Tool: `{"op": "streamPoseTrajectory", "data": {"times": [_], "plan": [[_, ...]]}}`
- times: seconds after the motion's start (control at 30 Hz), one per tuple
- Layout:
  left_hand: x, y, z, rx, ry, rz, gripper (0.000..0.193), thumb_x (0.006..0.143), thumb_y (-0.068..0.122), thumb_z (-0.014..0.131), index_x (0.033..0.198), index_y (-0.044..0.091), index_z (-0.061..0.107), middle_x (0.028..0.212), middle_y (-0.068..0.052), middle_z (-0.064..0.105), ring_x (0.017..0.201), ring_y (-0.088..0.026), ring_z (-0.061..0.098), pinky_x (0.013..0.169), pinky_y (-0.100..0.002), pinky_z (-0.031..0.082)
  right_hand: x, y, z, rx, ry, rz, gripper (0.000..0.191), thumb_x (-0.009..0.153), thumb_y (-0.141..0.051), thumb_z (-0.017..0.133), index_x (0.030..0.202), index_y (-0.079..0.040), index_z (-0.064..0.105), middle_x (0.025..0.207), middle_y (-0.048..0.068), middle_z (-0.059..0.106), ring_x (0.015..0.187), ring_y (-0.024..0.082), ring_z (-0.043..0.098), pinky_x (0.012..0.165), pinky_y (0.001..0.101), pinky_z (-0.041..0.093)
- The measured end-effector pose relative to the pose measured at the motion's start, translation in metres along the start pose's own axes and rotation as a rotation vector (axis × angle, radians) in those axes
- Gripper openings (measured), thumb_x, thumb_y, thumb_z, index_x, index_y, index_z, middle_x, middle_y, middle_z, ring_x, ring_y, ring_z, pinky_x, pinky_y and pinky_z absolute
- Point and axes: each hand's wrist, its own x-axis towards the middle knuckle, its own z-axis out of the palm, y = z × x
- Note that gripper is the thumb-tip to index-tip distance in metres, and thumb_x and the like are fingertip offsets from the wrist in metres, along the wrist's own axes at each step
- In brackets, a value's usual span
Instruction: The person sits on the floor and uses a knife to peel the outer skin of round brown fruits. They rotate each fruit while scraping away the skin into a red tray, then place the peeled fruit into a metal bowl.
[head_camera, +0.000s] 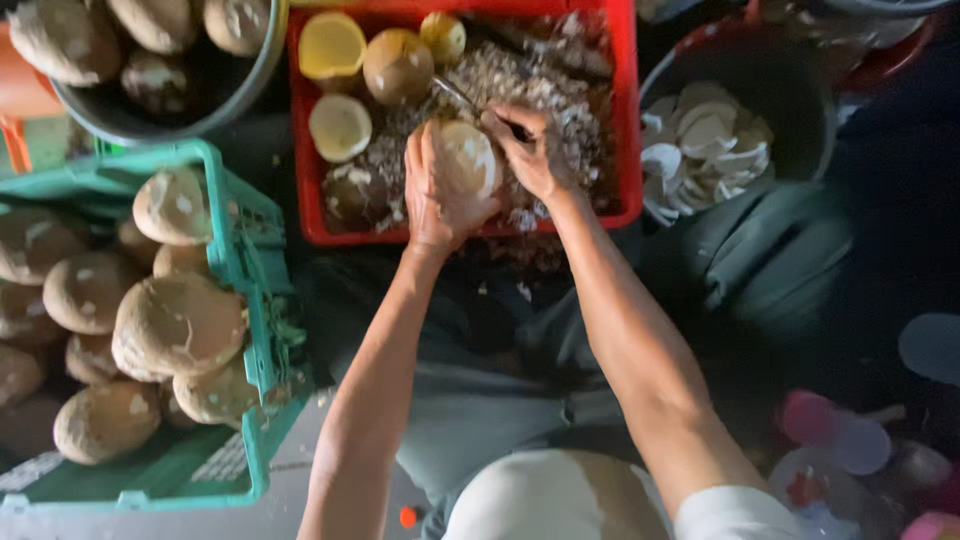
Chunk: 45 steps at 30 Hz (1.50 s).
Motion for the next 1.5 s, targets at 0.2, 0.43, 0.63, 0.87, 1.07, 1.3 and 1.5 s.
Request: {"op": "streamPoseTrajectory", "data": {"times": [0.2, 0.43, 0.63, 0.87, 1.07, 1.3, 1.5], "plan": [[0.001, -0.001, 0.001, 0.014, 0.059, 0.029, 0.104, 0.072, 0.037, 0.098, 0.149, 0.0, 0.037, 0.14, -0.025, 0.048, 0.128, -0.046, 0.052, 0.108, -0.052, 0.049, -0.008, 0.0, 0.004, 0.042, 0.074, -0.061, 0.027, 0.104, -0.026, 0.069, 0.113, -0.001, 0.075, 0.109, 0.009, 0.075, 0.103, 0.02, 0.069, 0.09, 0.0349, 0.055], [-0.004, -0.006, 0.007, 0.014, 0.031, -0.034, 0.107, 0.069, 0.036, 0.096, 0.149, -0.001, 0.035, 0.141, -0.028, 0.046, 0.127, -0.048, 0.052, 0.102, -0.054, 0.05, -0.018, 0.027, 0.017, 0.015, 0.267, -0.097, 0.026, 0.105, -0.028, 0.071, 0.112, -0.003, 0.075, 0.107, 0.01, 0.069, 0.099, 0.022, 0.066, 0.086, 0.0333, 0.054], [-0.002, -0.013, 0.013, 0.033, 0.086, -0.006, 0.113, 0.068, 0.04, 0.097, 0.15, -0.002, 0.032, 0.138, -0.029, 0.045, 0.125, -0.049, 0.052, 0.1, -0.053, 0.049, -0.016, 0.037, 0.015, 0.047, 0.246, 0.071, 0.029, 0.102, -0.031, 0.067, 0.119, -0.008, 0.076, 0.102, 0.004, 0.073, 0.092, 0.016, 0.067, 0.081, 0.0304, 0.054], [-0.003, -0.011, 0.011, 0.057, 0.07, -0.044, 0.108, 0.069, 0.035, 0.093, 0.152, 0.001, 0.034, 0.142, -0.028, 0.046, 0.127, -0.049, 0.051, 0.101, -0.051, 0.051, -0.017, 0.034, 0.017, 0.044, 0.207, -0.075, 0.026, 0.104, -0.03, 0.067, 0.109, -0.008, 0.079, 0.103, 0.005, 0.075, 0.097, 0.018, 0.07, 0.087, 0.0346, 0.057], [0.001, 0.0, 0.005, 0.047, 0.005, -0.077, 0.112, 0.061, 0.039, 0.095, 0.146, 0.0, 0.034, 0.132, -0.027, 0.048, 0.12, -0.045, 0.056, 0.096, -0.048, 0.052, -0.013, 0.035, 0.02, 0.151, 0.173, -0.123, 0.024, 0.104, -0.028, 0.07, 0.099, -0.005, 0.074, 0.1, 0.006, 0.07, 0.099, 0.022, 0.067, 0.089, 0.0381, 0.057], [0.001, 0.004, -0.012, -0.111, 0.041, 0.01, 0.105, 0.069, 0.04, 0.1, 0.148, 0.002, 0.042, 0.138, -0.021, 0.053, 0.124, -0.039, 0.06, 0.104, -0.047, 0.056, -0.008, 0.059, 0.014, 0.297, 0.185, 0.134, 0.021, 0.103, -0.021, 0.067, 0.111, -0.003, 0.075, 0.106, 0.007, 0.076, 0.098, 0.017, 0.07, 0.085, 0.034, 0.058], [0.012, -0.009, -0.026, 0.042, -0.03, 0.237, 0.122, 0.07, 0.05, 0.097, 0.153, -0.009, 0.029, 0.148, -0.038, 0.04, 0.137, -0.053, 0.04, 0.11, -0.055, 0.04, -0.012, 0.071, 0.007, 0.422, 0.28, 0.384, 0.024, 0.102, -0.021, 0.068, 0.118, -0.005, 0.077, 0.111, 0.009, 0.077, 0.098, 0.016, 0.07, 0.083, 0.0338, 0.057]]}}
